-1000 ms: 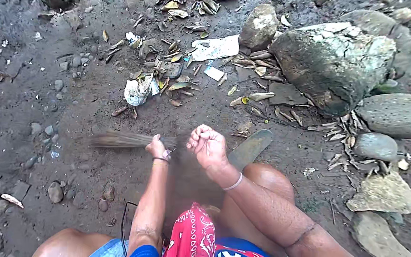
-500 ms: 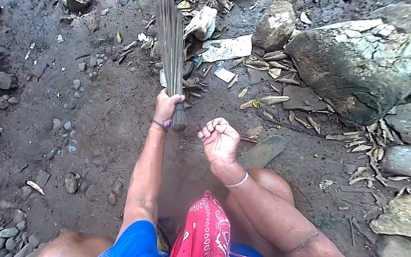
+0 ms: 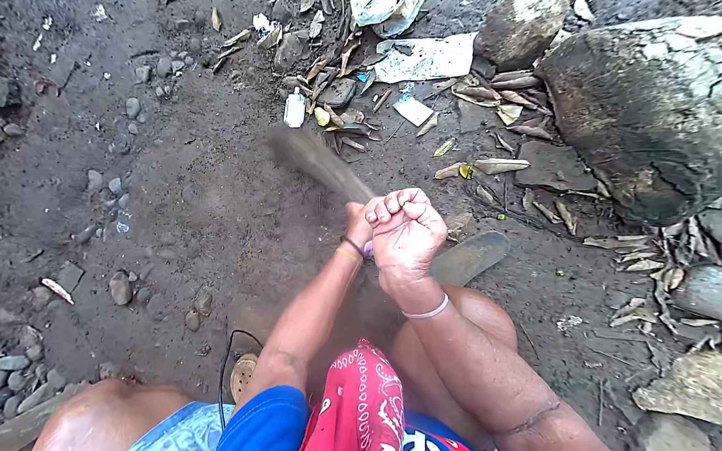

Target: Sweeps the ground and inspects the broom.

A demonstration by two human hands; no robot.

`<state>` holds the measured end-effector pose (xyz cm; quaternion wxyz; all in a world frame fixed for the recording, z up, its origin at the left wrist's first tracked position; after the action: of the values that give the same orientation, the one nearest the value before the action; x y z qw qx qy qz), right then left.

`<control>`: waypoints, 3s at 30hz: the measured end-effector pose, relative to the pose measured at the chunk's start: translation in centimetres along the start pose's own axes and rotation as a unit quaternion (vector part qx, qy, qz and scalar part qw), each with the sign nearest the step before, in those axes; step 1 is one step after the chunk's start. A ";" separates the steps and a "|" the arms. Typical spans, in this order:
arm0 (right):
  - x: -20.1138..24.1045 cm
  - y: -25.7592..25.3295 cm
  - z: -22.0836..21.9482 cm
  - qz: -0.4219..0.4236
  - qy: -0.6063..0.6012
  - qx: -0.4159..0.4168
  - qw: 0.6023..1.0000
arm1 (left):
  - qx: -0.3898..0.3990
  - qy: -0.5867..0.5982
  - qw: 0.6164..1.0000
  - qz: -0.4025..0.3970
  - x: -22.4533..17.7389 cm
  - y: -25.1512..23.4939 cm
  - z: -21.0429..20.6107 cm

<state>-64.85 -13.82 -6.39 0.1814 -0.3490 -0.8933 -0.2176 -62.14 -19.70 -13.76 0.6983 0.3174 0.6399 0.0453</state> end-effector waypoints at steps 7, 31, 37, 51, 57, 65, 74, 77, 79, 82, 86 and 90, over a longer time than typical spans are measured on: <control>0.9 0.4 -0.8 0.107 -0.001 0.065 0.992 | 0.058 0.103 0.991 -0.060 -7.9 -3.7 -3.1; -1.9 0.9 -1.1 0.132 0.081 0.140 0.978 | 0.118 0.131 0.981 -0.075 -13.0 -4.9 8.7; 0.6 0.2 0.8 0.176 0.122 0.100 0.972 | 0.130 0.020 0.964 -0.233 -17.5 -7.3 8.9; 10.4 4.6 6.1 0.262 0.262 0.009 0.929 | 0.081 -0.393 0.916 -0.014 -2.0 -8.3 4.0; 10.6 6.8 5.2 0.217 0.381 0.018 0.898 | 0.149 -0.379 0.910 -0.072 -0.8 -6.1 1.4; 10.0 6.8 2.9 0.296 0.583 0.100 0.750 | 0.203 -0.554 0.800 -0.104 1.7 -3.2 1.4; 10.0 6.0 3.0 0.371 0.487 0.130 0.780 | 0.427 -0.645 0.615 -0.156 4.7 3.1 -6.6; 11.1 6.2 3.4 0.407 0.474 0.115 0.772 | 0.513 -0.596 0.563 -0.253 7.6 3.3 -10.3; 12.2 6.4 3.8 0.412 0.469 0.086 0.776 | 0.586 -0.633 0.488 -0.135 3.7 7.8 -15.2; 13.5 6.7 4.3 0.397 0.466 0.036 0.790 | 0.552 -0.677 0.475 -0.105 3.3 9.3 -16.8; 14.5 6.9 4.5 0.376 0.444 0.021 0.813 | 0.380 -0.686 0.608 -0.127 1.2 4.8 -9.6; 14.4 6.7 4.8 0.383 0.431 0.031 0.817 | 0.260 -0.800 0.521 -0.145 -3.0 -5.0 -2.0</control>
<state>-70.93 0.93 -1.77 0.6271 -0.5277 -0.5245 -0.2305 -66.28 -24.32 -13.64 0.7996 0.2903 -0.1676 -0.4984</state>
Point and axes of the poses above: each hand's wrist, its own y-axis away from the middle knuckle, its own z-axis out of the back of the hand, x = y × z, the point moved 2 cm from there along -y, towards the middle knuckle, and after that the axes turned 1 degree about -y, right-handed, at the moved point
